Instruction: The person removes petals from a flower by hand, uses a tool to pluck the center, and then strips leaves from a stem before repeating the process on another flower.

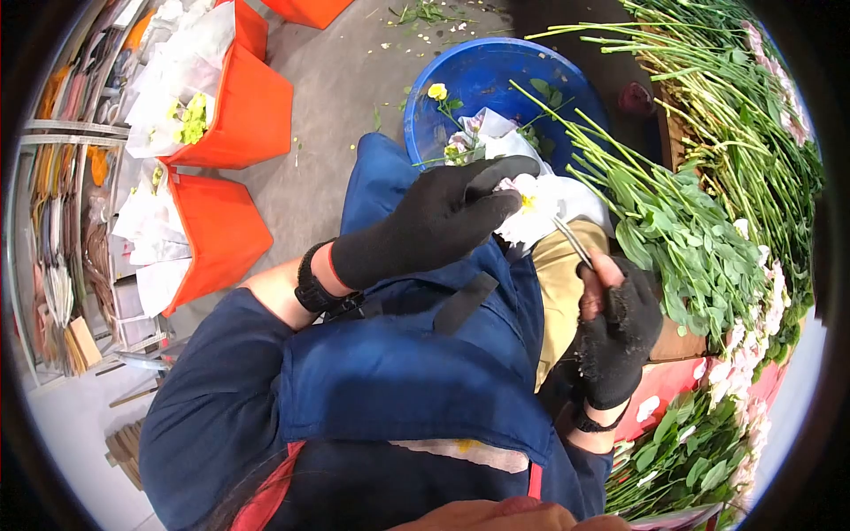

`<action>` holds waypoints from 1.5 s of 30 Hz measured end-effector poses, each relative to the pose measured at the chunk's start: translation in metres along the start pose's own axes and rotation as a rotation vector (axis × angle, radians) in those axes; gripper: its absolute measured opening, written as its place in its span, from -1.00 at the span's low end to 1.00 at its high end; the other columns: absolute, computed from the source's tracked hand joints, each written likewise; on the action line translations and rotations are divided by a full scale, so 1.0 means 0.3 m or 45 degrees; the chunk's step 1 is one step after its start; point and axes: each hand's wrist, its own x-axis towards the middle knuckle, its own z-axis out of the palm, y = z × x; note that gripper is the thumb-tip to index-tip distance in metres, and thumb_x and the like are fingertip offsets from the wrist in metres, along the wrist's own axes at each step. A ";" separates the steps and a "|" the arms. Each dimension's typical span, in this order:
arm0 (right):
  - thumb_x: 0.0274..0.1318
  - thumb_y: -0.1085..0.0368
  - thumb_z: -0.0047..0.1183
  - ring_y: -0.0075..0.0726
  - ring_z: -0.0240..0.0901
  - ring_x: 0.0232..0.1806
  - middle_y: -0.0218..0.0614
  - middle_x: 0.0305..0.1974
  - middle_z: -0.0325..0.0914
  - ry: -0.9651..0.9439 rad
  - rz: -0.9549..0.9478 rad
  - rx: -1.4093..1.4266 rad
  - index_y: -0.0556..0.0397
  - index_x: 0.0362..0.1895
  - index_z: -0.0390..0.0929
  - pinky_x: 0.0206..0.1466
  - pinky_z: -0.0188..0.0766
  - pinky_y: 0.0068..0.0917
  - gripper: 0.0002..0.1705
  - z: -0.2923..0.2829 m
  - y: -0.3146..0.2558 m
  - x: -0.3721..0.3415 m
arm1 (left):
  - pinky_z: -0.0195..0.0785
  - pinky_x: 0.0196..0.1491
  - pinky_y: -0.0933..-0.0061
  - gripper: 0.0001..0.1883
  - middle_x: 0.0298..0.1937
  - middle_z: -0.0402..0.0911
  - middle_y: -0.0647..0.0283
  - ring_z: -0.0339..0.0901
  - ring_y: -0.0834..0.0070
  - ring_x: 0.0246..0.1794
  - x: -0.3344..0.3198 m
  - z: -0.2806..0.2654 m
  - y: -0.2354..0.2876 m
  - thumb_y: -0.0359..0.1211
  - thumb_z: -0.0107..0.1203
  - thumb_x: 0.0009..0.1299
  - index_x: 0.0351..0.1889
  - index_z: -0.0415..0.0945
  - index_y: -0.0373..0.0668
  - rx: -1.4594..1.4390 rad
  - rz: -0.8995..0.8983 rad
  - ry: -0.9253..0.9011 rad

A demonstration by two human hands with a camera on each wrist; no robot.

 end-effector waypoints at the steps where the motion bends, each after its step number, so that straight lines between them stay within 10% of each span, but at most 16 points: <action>1: -0.05 0.64 0.20 -0.25 0.42 -0.46 -0.20 -0.40 0.53 -0.072 0.033 0.001 0.10 -0.05 0.64 -0.38 0.33 -0.43 -0.60 -0.002 -0.011 0.007 | 0.12 -0.33 0.72 -0.59 -0.32 0.53 0.47 0.27 0.84 -0.40 -0.005 -0.003 0.015 -0.35 0.00 0.53 0.32 0.42 -0.21 0.028 -0.015 -0.006; 5: -0.04 0.64 0.19 -0.14 0.46 -0.45 -0.16 -0.41 0.54 -0.116 -0.027 -0.111 0.07 -0.07 0.63 -0.37 0.35 -0.35 -0.61 0.019 -0.023 0.024 | 0.20 -0.31 0.68 -0.59 -0.20 0.60 0.43 0.31 0.82 -0.37 -0.008 -0.007 0.008 -0.35 0.01 0.53 0.31 0.43 -0.20 0.123 -0.007 -0.015; 8: -0.40 0.53 0.09 0.10 0.47 -0.36 -0.14 -0.36 0.49 -0.239 -0.045 -0.128 -0.01 0.05 0.58 -0.30 0.37 -0.08 -0.30 0.014 -0.007 0.017 | 0.25 -0.29 0.66 -0.59 -0.07 0.63 0.36 0.34 0.80 -0.36 0.001 -0.008 -0.037 -0.35 0.01 0.52 0.32 0.43 -0.20 0.226 0.157 0.011; 20: -0.38 0.48 0.12 0.09 0.52 -0.29 -0.16 -0.25 0.57 -0.266 -0.105 -0.234 -0.01 0.04 0.57 -0.24 0.43 -0.11 -0.34 0.009 0.003 0.013 | 0.12 -0.43 0.73 -0.59 -0.22 0.61 0.46 0.23 0.87 -0.50 -0.010 -0.003 0.007 -0.38 0.01 0.52 0.32 0.43 -0.19 0.087 -0.001 -0.044; 32: -0.36 0.49 0.13 0.05 0.53 -0.33 -0.17 -0.30 0.55 -0.262 -0.083 -0.209 0.01 0.03 0.58 -0.28 0.43 -0.11 -0.35 0.015 -0.004 0.009 | 0.28 -0.16 0.69 -0.59 -0.02 0.62 0.38 0.39 0.79 -0.24 -0.002 -0.003 -0.024 -0.39 -0.01 0.53 0.32 0.42 -0.25 0.148 0.066 -0.044; 41: 0.04 0.62 0.15 -0.41 0.43 -0.47 -0.33 -0.42 0.56 -0.109 0.080 0.158 0.14 -0.12 0.65 -0.42 0.29 -0.49 -0.72 0.012 0.005 -0.015 | 0.11 -0.39 0.73 -0.60 -0.29 0.57 0.47 0.24 0.85 -0.46 0.002 -0.004 -0.031 -0.38 0.00 0.52 0.31 0.44 -0.22 0.172 0.101 -0.009; 45: 0.15 0.49 0.12 -0.53 0.40 -0.42 -0.41 -0.39 0.56 -0.045 0.504 0.464 0.18 -0.15 0.66 -0.38 0.25 -0.57 -0.82 -0.057 -0.017 -0.019 | -0.01 -0.45 0.71 -0.60 -0.50 0.39 0.59 0.15 0.87 -0.54 -0.007 -0.004 0.005 -0.36 0.00 0.52 0.31 0.44 -0.19 0.047 0.012 -0.017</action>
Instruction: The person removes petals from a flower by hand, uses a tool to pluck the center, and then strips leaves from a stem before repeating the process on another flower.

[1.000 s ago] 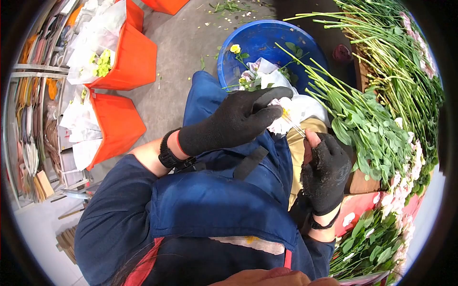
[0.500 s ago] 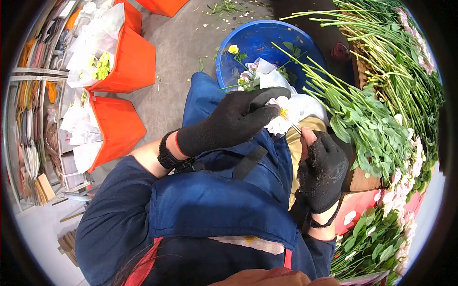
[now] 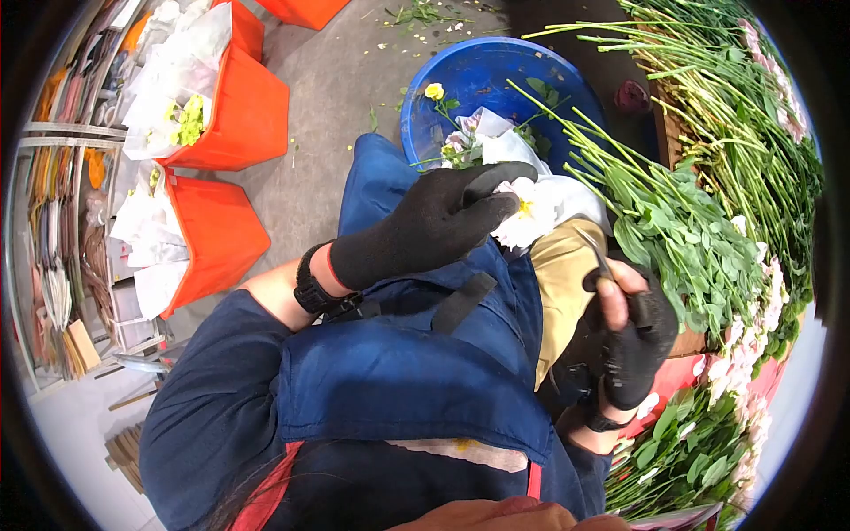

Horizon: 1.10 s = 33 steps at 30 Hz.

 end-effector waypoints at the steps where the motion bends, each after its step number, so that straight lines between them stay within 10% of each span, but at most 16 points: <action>1: 0.18 0.49 0.09 -0.48 0.44 -0.39 -0.37 -0.35 0.58 -0.074 0.187 0.071 0.18 -0.10 0.66 -0.31 0.30 -0.48 -0.79 -0.031 -0.004 0.009 | -0.02 -0.46 0.70 -0.60 -0.52 0.35 0.60 0.14 0.87 -0.54 0.000 -0.001 -0.004 -0.36 0.00 0.52 0.31 0.44 -0.18 -0.002 0.003 0.009; 4: 0.17 0.52 0.08 -0.37 0.50 -0.28 -0.26 -0.28 0.58 0.007 -0.202 -1.117 0.19 0.01 0.62 -0.16 0.40 -0.42 -0.70 -0.017 0.147 0.034 | -0.03 -0.46 0.70 -0.59 -0.54 0.32 0.61 0.14 0.86 -0.54 -0.002 0.010 -0.007 -0.35 0.01 0.52 0.32 0.43 -0.16 -0.028 -0.011 0.023; 9: -0.13 0.60 0.09 0.03 0.52 -0.36 -0.08 -0.38 0.52 -0.069 -0.356 -0.386 0.10 0.01 0.58 -0.25 0.44 -0.23 -0.50 0.041 0.036 -0.007 | 0.00 -0.45 0.69 -0.58 -0.51 0.34 0.60 0.15 0.84 -0.52 0.007 0.008 0.001 -0.37 0.02 0.51 0.33 0.42 -0.16 -0.009 -0.001 0.022; 11: 0.01 0.63 0.18 -0.20 0.50 -0.37 -0.17 -0.37 0.54 0.011 -0.464 -0.544 0.13 -0.04 0.62 -0.31 0.38 -0.37 -0.63 0.075 0.025 0.014 | 0.02 -0.44 0.68 -0.58 -0.50 0.35 0.58 0.17 0.83 -0.50 0.005 0.015 -0.005 -0.37 0.03 0.51 0.33 0.41 -0.16 -0.057 0.014 0.030; 23: 0.05 0.57 0.18 0.01 0.52 -0.40 -0.12 -0.41 0.52 0.049 -0.482 -0.700 0.09 -0.07 0.62 -0.35 0.39 -0.27 -0.69 0.119 -0.003 0.034 | 0.21 -0.34 0.68 -0.57 -0.27 0.58 0.45 0.32 0.81 -0.41 0.001 0.009 -0.014 -0.36 0.04 0.51 0.34 0.40 -0.17 0.078 0.047 0.025; 29: -0.32 0.54 0.08 0.14 0.50 -0.31 -0.09 -0.37 0.50 -0.112 -0.413 -0.723 0.07 0.04 0.55 -0.24 0.43 -0.11 -0.37 0.091 -0.005 0.028 | 0.10 -0.44 0.65 -0.56 -0.47 0.48 0.51 0.24 0.81 -0.52 -0.001 0.001 -0.006 -0.35 0.06 0.50 0.34 0.41 -0.14 0.138 0.088 0.025; 33: 0.03 0.60 0.14 -0.01 0.46 -0.45 -0.11 -0.42 0.50 -0.041 -0.459 -0.672 0.09 -0.10 0.63 -0.37 0.36 -0.30 -0.69 0.105 -0.019 0.037 | 0.08 -0.45 0.66 -0.57 -0.50 0.45 0.50 0.23 0.82 -0.53 -0.004 0.001 0.006 -0.35 0.05 0.50 0.33 0.42 -0.13 0.085 0.046 0.013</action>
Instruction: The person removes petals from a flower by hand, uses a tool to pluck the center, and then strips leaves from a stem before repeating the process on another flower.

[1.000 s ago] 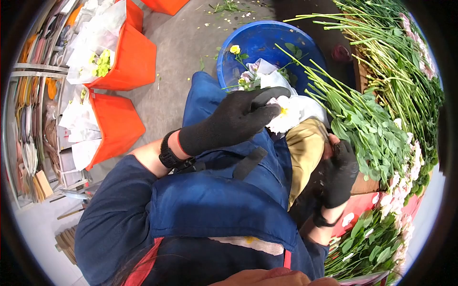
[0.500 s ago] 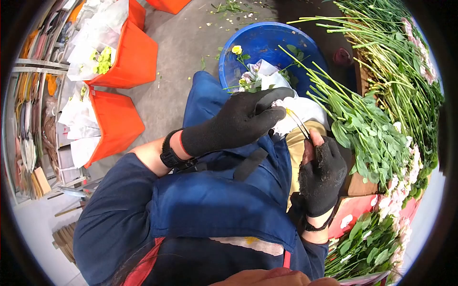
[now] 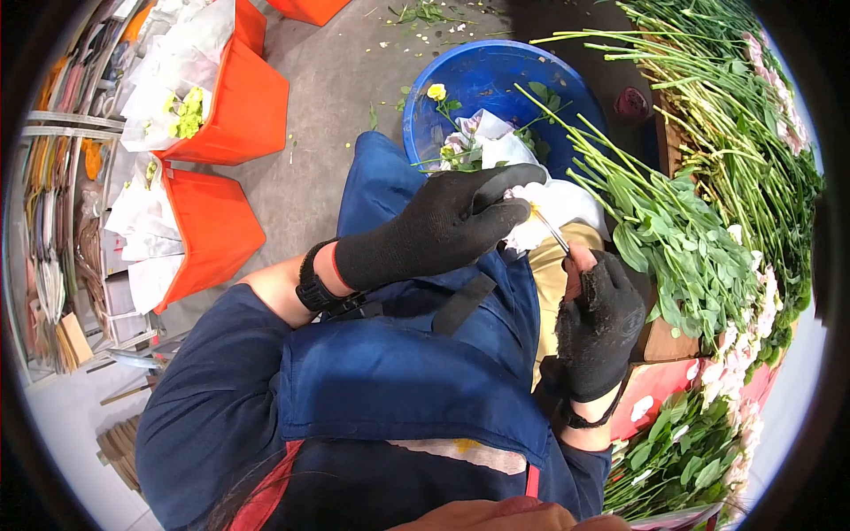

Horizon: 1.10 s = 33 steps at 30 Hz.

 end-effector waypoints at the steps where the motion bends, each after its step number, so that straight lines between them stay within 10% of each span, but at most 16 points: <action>1: 0.04 0.60 0.14 -0.02 0.46 -0.45 -0.11 -0.42 0.50 -0.010 0.007 0.016 0.10 -0.10 0.63 -0.37 0.36 -0.31 -0.69 -0.002 0.003 0.000 | 0.08 -0.46 0.65 -0.57 -0.50 0.44 0.51 0.22 0.81 -0.54 0.000 0.000 0.000 -0.35 0.05 0.50 0.33 0.42 -0.13 -0.005 -0.005 -0.001; 8: -0.28 0.59 0.11 -0.01 0.49 -0.42 -0.16 -0.45 0.51 -0.093 0.100 0.383 0.12 -0.09 0.62 -0.36 0.36 -0.29 -0.51 -0.008 0.062 -0.032 | 0.04 -0.48 0.65 -0.57 -0.54 0.37 0.56 0.20 0.82 -0.56 -0.002 -0.005 0.013 -0.35 0.02 0.51 0.34 0.40 -0.15 -0.003 -0.046 -0.008; 11: 0.09 0.57 0.13 -0.49 0.40 -0.49 -0.37 -0.43 0.54 -0.019 0.198 0.367 0.16 -0.17 0.65 -0.40 0.28 -0.53 -0.80 -0.030 0.050 -0.038 | 0.03 -0.48 0.66 -0.57 -0.54 0.35 0.57 0.19 0.82 -0.55 -0.004 -0.003 0.001 -0.35 0.01 0.51 0.34 0.40 -0.16 -0.027 -0.052 -0.004; 14: 0.15 0.50 0.12 -0.51 0.38 -0.51 -0.35 -0.41 0.56 -0.084 0.688 1.005 0.19 -0.16 0.65 -0.37 0.30 -0.52 -0.83 -0.097 0.075 -0.047 | 0.01 -0.48 0.66 -0.57 -0.54 0.34 0.57 0.16 0.83 -0.55 -0.005 -0.007 0.000 -0.35 0.01 0.52 0.35 0.40 -0.16 -0.086 -0.061 0.049; 16: 0.17 0.48 0.14 -0.55 0.38 -0.45 -0.36 -0.37 0.58 -0.087 0.304 -0.094 0.18 -0.10 0.66 -0.31 0.33 -0.53 -0.80 0.049 0.285 -0.081 | 0.00 -0.48 0.67 -0.57 -0.54 0.33 0.57 0.16 0.83 -0.55 -0.003 -0.005 -0.034 -0.35 0.01 0.52 0.34 0.40 -0.16 -0.089 0.012 0.084; 18: 0.17 0.51 0.11 -0.52 0.41 -0.40 -0.34 -0.34 0.60 -0.002 0.173 -0.212 0.20 -0.06 0.65 -0.26 0.36 -0.52 -0.77 0.026 0.252 -0.082 | 0.00 -0.46 0.67 -0.57 -0.53 0.34 0.57 0.16 0.83 -0.54 0.014 -0.011 -0.035 -0.35 0.01 0.52 0.34 0.40 -0.16 -0.078 0.034 0.082; 21: 0.02 0.56 0.16 0.06 0.48 -0.40 -0.11 -0.44 0.52 0.081 0.069 0.211 0.09 -0.03 0.59 -0.34 0.35 -0.22 -0.64 -0.036 0.093 -0.034 | 0.02 -0.44 0.68 -0.58 -0.51 0.37 0.55 0.18 0.83 -0.51 -0.011 -0.009 -0.014 -0.36 0.01 0.51 0.33 0.41 -0.17 -0.087 -0.071 0.062; 33: -0.35 0.53 0.09 0.15 0.51 -0.30 -0.06 -0.30 0.52 -0.097 -0.049 -0.041 0.08 0.05 0.55 -0.26 0.43 -0.08 -0.35 0.001 0.018 0.014 | 0.09 -0.42 0.66 -0.58 -0.42 0.50 0.49 0.23 0.81 -0.49 0.002 -0.008 -0.036 -0.36 0.03 0.50 0.32 0.42 -0.17 -0.041 0.055 0.065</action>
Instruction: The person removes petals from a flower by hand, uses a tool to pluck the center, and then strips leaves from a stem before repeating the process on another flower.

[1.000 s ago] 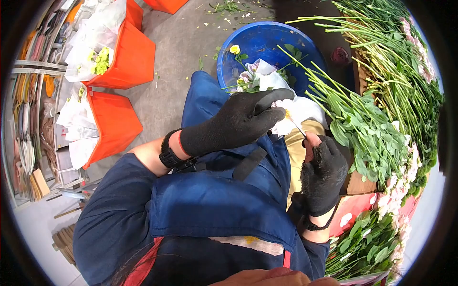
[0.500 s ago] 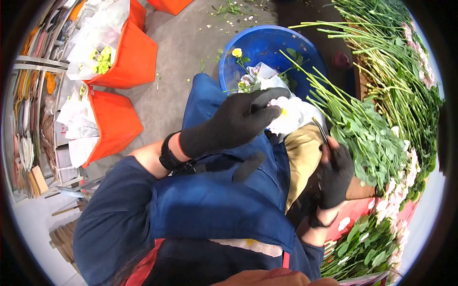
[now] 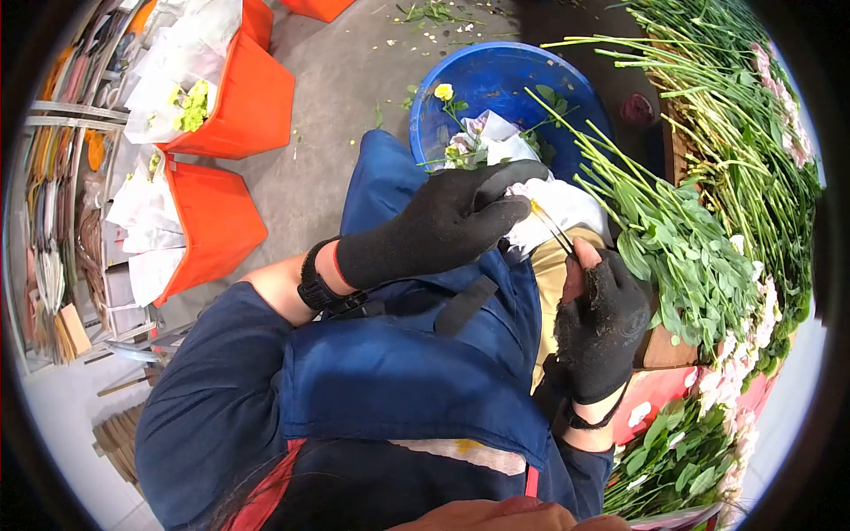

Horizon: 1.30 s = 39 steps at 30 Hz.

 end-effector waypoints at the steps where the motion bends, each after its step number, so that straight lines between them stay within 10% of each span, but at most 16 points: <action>1: -0.36 0.53 0.09 0.16 0.51 -0.30 -0.06 -0.29 0.52 -0.007 0.007 -0.012 0.08 0.05 0.55 -0.26 0.43 -0.08 -0.35 0.001 -0.002 0.001 | 0.09 -0.42 0.66 -0.58 -0.41 0.51 0.48 0.23 0.81 -0.49 -0.002 -0.003 0.014 -0.36 0.04 0.50 0.32 0.43 -0.17 -0.012 -0.021 -0.008; 5: -0.35 0.54 0.10 0.15 0.51 -0.31 -0.06 -0.30 0.53 -0.009 -0.029 -0.048 0.08 0.01 0.57 -0.26 0.43 -0.08 -0.38 0.000 -0.007 0.005 | 0.08 -0.45 0.65 -0.57 -0.45 0.50 0.49 0.23 0.82 -0.53 -0.003 -0.006 0.019 -0.34 0.04 0.50 0.32 0.43 -0.15 0.045 -0.025 -0.011; 8: 0.08 0.56 0.14 -0.07 0.51 -0.46 -0.14 -0.44 0.53 0.104 -0.017 0.003 0.10 -0.15 0.63 -0.40 0.37 -0.33 -0.78 0.009 -0.015 0.014 | 0.05 -0.47 0.66 -0.57 -0.51 0.44 0.53 0.20 0.82 -0.55 -0.005 -0.010 0.020 -0.33 0.04 0.50 0.32 0.43 -0.13 0.019 -0.035 -0.018; 19: 0.11 0.29 0.25 -0.57 0.35 -0.50 -0.44 -0.41 0.55 -0.044 0.599 1.057 0.22 -0.12 0.63 -0.39 0.27 -0.54 -0.70 -0.076 0.046 -0.063 | -0.01 -0.39 0.71 -0.57 -0.48 0.37 0.56 0.15 0.83 -0.48 0.009 -0.016 0.006 -0.34 0.02 0.51 0.33 0.42 -0.18 -0.121 -0.100 -0.001; 23: 0.14 0.38 0.25 -0.61 0.29 -0.45 -0.54 -0.43 0.48 0.137 0.343 0.033 0.23 -0.07 0.63 -0.35 0.25 -0.62 -0.73 0.135 0.259 -0.078 | 0.02 -0.35 0.70 -0.57 -0.42 0.40 0.54 0.18 0.81 -0.43 0.005 -0.048 0.025 -0.34 0.02 0.51 0.33 0.42 -0.20 -0.211 -0.139 -0.002; 25: 0.18 0.34 0.23 -0.64 0.29 -0.44 -0.53 -0.46 0.46 0.143 0.563 0.578 0.19 -0.09 0.64 -0.36 0.24 -0.63 -0.76 0.171 0.277 -0.075 | 0.06 -0.34 0.70 -0.57 -0.40 0.45 0.52 0.22 0.80 -0.41 0.011 -0.069 0.044 -0.33 0.02 0.51 0.33 0.42 -0.21 -0.305 -0.084 -0.010; 33: 0.36 0.31 -0.09 -0.44 0.40 -0.33 -0.30 -0.30 0.52 0.245 0.107 0.416 0.22 0.08 0.58 -0.23 0.33 -0.49 -0.66 0.085 0.014 0.045 | 0.26 -0.15 0.68 -0.54 -0.12 0.62 0.36 0.42 0.75 -0.21 -0.027 -0.125 0.049 -0.30 0.01 0.52 0.35 0.38 -0.25 -0.386 0.012 0.022; 39: 0.01 0.59 0.21 -0.11 0.49 -0.36 -0.15 -0.33 0.54 0.282 -0.219 -0.058 0.04 0.04 0.63 -0.29 0.40 -0.36 -0.56 -0.005 -0.080 0.056 | 0.30 -0.01 0.66 -0.54 -0.02 0.63 0.32 0.45 0.74 -0.10 -0.028 -0.116 0.025 -0.33 -0.02 0.54 0.37 0.36 -0.25 -0.298 0.049 0.011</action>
